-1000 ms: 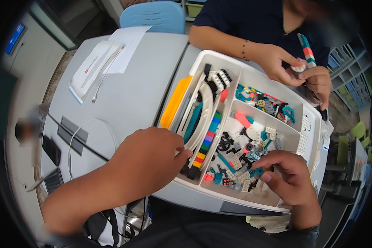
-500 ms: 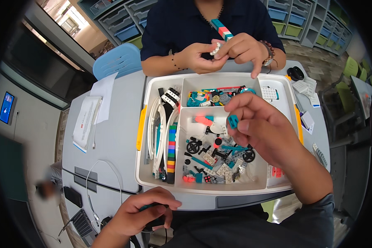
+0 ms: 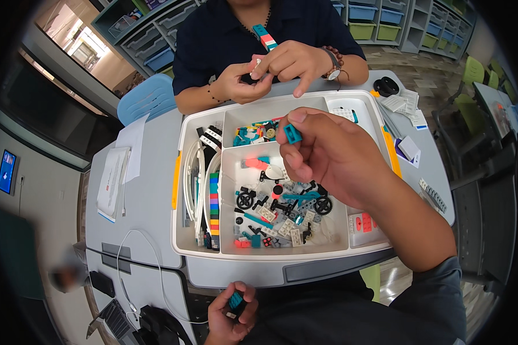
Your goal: The person picks various plastic building blocks from a compartmentalized tray and connects them by hand to form small structures. They repeatedly select pieces, align them, and press them together while working at a table.
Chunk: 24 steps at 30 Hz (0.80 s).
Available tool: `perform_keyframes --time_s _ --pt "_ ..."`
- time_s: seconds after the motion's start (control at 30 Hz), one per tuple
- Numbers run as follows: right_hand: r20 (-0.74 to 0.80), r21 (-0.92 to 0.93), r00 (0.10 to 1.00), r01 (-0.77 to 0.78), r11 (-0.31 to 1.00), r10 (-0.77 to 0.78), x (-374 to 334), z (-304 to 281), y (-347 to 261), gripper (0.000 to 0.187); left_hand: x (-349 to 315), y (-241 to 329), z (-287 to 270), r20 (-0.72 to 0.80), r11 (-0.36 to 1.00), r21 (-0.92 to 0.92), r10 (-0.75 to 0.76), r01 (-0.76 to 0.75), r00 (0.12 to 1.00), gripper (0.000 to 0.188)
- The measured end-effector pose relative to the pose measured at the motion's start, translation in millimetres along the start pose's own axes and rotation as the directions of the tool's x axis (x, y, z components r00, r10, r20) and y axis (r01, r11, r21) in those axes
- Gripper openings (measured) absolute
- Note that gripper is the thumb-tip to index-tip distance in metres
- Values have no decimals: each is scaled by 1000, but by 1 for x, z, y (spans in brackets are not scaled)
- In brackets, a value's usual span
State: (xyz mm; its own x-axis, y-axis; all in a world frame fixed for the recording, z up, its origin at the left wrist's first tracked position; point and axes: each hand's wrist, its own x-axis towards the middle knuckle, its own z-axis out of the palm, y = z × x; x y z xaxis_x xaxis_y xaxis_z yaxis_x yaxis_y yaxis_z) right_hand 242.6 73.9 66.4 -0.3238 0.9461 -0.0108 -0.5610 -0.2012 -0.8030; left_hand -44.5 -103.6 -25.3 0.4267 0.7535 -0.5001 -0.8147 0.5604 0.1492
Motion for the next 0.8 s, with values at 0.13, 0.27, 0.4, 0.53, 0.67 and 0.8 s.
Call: perform_keyframes --time_s 0.13,0.27,0.4,0.53,0.67,0.8 --pt "-73 -138 997 13 990 -23 -2 0 -5 27 9 9 4 21 984 -153 91 -87 996 45" --pt "-115 -210 992 17 978 -42 -1 7 -3 26 8 19 4 70 977 -151 162 -150 984 45" --pt "-99 -448 993 13 894 -64 -1 10 4 16 9 27 -4 46 979 -137 158 -151 986 51" --pt "-8 -725 997 47 687 -77 -2 1 18 14 12 33 -10 58 982 -99 166 -160 984 46" --pt "-18 -975 983 -57 213 183 2 -5 19 21 16 38 -12 25 985 -85 156 -153 987 39" --pt "-37 -999 955 -31 -23 295 -1 -20 37 19 18 39 -15 21 988 -62 145 -143 989 38"
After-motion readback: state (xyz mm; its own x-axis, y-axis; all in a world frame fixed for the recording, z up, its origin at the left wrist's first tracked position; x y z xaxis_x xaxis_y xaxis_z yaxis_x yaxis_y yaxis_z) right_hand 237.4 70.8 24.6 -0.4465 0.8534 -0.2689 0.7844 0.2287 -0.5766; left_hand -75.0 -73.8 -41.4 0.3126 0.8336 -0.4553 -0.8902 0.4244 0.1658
